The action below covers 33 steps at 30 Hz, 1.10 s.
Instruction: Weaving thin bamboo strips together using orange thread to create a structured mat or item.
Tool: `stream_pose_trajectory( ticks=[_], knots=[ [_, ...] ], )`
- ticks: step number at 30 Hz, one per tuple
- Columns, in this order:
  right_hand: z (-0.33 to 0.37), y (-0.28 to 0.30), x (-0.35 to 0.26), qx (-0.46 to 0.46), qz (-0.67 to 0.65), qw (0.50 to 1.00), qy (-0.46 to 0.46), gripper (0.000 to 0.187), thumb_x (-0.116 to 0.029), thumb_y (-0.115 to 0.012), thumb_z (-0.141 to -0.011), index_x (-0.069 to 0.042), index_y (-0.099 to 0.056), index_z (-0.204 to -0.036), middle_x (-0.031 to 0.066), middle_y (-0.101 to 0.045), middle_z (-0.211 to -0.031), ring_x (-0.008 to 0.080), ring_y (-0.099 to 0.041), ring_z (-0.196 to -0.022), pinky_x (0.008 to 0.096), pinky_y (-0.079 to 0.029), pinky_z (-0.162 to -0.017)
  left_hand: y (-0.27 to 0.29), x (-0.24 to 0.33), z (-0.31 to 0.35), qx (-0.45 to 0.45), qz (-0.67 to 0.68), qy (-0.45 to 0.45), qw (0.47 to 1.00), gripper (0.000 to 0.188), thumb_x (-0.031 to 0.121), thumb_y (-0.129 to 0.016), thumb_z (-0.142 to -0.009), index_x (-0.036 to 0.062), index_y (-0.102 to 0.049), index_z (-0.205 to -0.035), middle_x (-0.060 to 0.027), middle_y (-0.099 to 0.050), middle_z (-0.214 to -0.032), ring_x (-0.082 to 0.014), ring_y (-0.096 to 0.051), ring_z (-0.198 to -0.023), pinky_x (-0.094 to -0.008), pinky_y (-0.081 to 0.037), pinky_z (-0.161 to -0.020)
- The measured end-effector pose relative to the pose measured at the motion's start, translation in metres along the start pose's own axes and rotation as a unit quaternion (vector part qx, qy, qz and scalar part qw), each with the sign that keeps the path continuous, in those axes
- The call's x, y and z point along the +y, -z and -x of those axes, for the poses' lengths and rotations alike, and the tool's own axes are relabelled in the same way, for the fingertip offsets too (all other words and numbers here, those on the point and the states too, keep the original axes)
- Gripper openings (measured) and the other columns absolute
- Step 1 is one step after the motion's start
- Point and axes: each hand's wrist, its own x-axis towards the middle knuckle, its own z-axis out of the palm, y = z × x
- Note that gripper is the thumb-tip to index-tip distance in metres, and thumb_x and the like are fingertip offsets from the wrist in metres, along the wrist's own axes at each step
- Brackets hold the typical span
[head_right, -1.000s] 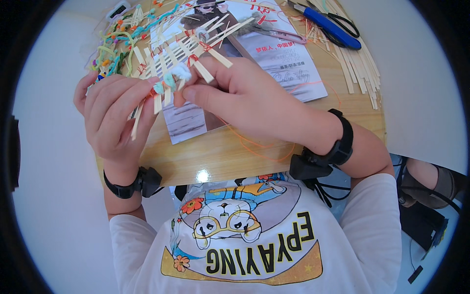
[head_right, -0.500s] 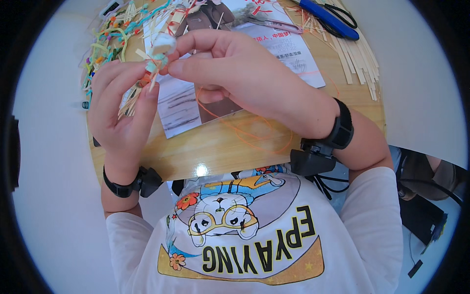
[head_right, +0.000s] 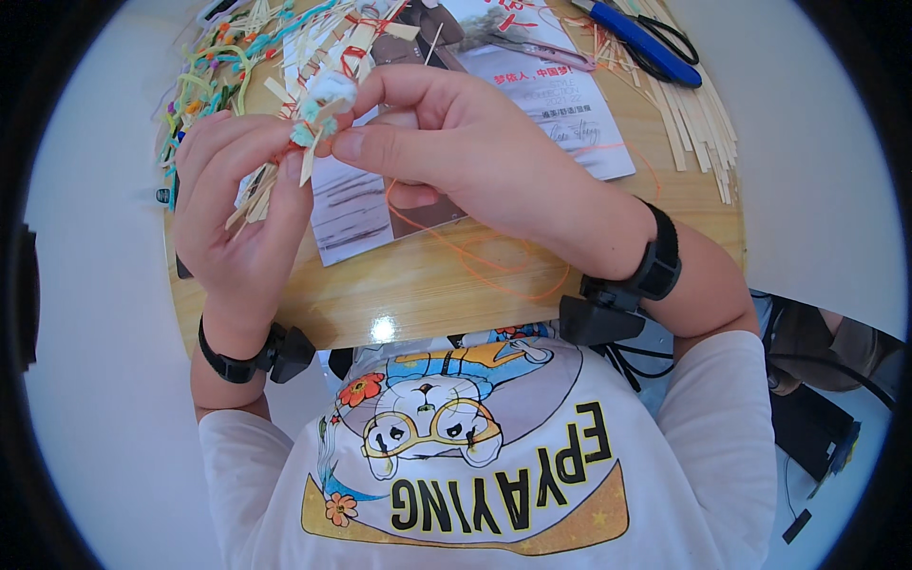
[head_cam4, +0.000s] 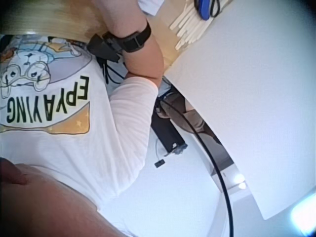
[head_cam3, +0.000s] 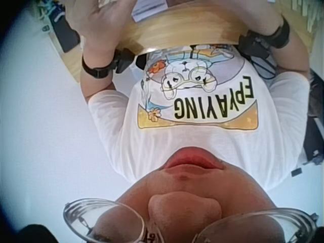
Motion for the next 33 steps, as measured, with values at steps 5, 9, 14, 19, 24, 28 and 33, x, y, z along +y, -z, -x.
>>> stream_pose_trajectory(
  ticks=[5, 9, 14, 19, 24, 28, 33],
  knots=[
    [0.0, 0.0, 0.001, -0.001, -0.023, 1.0, 0.013, 0.016, -0.016, -0.064, -0.096, -0.007, -0.06, -0.108, -0.0075, -0.051, -0.062, 0.0016, -0.042, -0.052, 0.0196, -0.031, -0.048, 0.0, 0.0, 0.001, -0.02, -0.011, 0.003, 1.0, 0.028, -0.002, -0.072, -0.074, 0.0044, -0.065, -0.101, -0.007, -0.067, -0.095, -0.0235, -0.062, -0.091, -0.0426, -0.041, -0.097],
    [0.002, -0.001, 0.002, 0.014, 0.001, 1.0, 0.003, 0.015, -0.015, -0.064, -0.096, -0.008, -0.061, -0.108, -0.0066, -0.054, -0.064, 0.0019, -0.044, -0.052, 0.0194, -0.032, -0.048, 0.0, 0.0, 0.001, -0.019, 0.001, -0.008, 1.0, 0.026, -0.001, -0.072, -0.076, 0.0042, -0.065, -0.1, -0.0082, -0.067, -0.096, -0.0242, -0.061, -0.092, -0.0428, -0.041, -0.097],
    [0.005, -0.004, 0.001, 0.012, 0.068, 0.996, 0.054, 0.014, -0.013, -0.064, -0.095, -0.007, -0.062, -0.108, -0.0047, -0.059, -0.068, 0.0023, -0.048, -0.054, 0.0198, -0.036, -0.049, 0.001, -0.001, 0.001, -0.018, 0.033, -0.002, 0.999, 0.025, -0.003, -0.069, -0.077, 0.0042, -0.064, -0.101, -0.0104, -0.067, -0.097, -0.0254, -0.061, -0.094, -0.0431, -0.041, -0.096],
    [0.006, 0.0, 0.002, 0.007, 0.05, 0.998, 0.035, 0.018, -0.012, -0.062, -0.095, -0.007, -0.062, -0.112, -0.0038, -0.06, -0.071, 0.0022, -0.051, -0.056, 0.0204, -0.038, -0.05, 0.0, -0.001, 0.001, -0.014, 0.02, -0.015, 1.0, 0.028, -0.004, -0.069, -0.075, 0.0052, -0.064, -0.101, -0.0101, -0.067, -0.098, -0.0254, -0.061, -0.094, -0.0429, -0.041, -0.096],
    [0.004, 0.013, 0.005, 0.009, 0.055, 0.998, 0.013, 0.026, -0.012, -0.061, -0.095, -0.006, -0.058, -0.12, -0.0014, -0.063, -0.08, 0.0035, -0.056, -0.063, 0.021, -0.045, -0.055, 0.002, 0.001, -0.002, -0.021, -0.078, -0.066, 0.995, 0.032, -0.001, -0.072, -0.073, 0.0152, -0.068, -0.1, -0.002, -0.067, -0.098, -0.0207, -0.062, -0.094, -0.0399, -0.038, -0.098],
    [0.006, 0.018, 0.008, 0.062, 0.046, 0.997, 0.008, 0.032, -0.01, -0.06, -0.092, -0.006, -0.056, -0.124, 0.0024, -0.066, -0.095, 0.0065, -0.063, -0.077, 0.023, -0.051, -0.059, 0.0, 0.005, -0.002, 0.001, -0.171, -0.087, 0.981, 0.031, 0.006, -0.072, -0.074, 0.0301, -0.073, -0.093, 0.0078, -0.064, -0.095, -0.0153, -0.06, -0.096, -0.0365, -0.036, -0.097],
    [0.004, 0.029, 0.001, -0.02, -0.006, 0.999, -0.036, 0.039, -0.012, -0.059, -0.094, -0.002, -0.054, -0.131, 0.0039, -0.063, -0.09, 0.0114, -0.062, -0.075, 0.0269, -0.049, -0.062, 0.006, 0.002, -0.003, 0.006, -0.191, -0.074, 0.979, 0.033, 0.008, -0.076, -0.07, 0.0286, -0.073, -0.096, 0.007, -0.064, -0.098, -0.018, -0.057, -0.1, -0.0364, -0.038, -0.094]
  ],
)
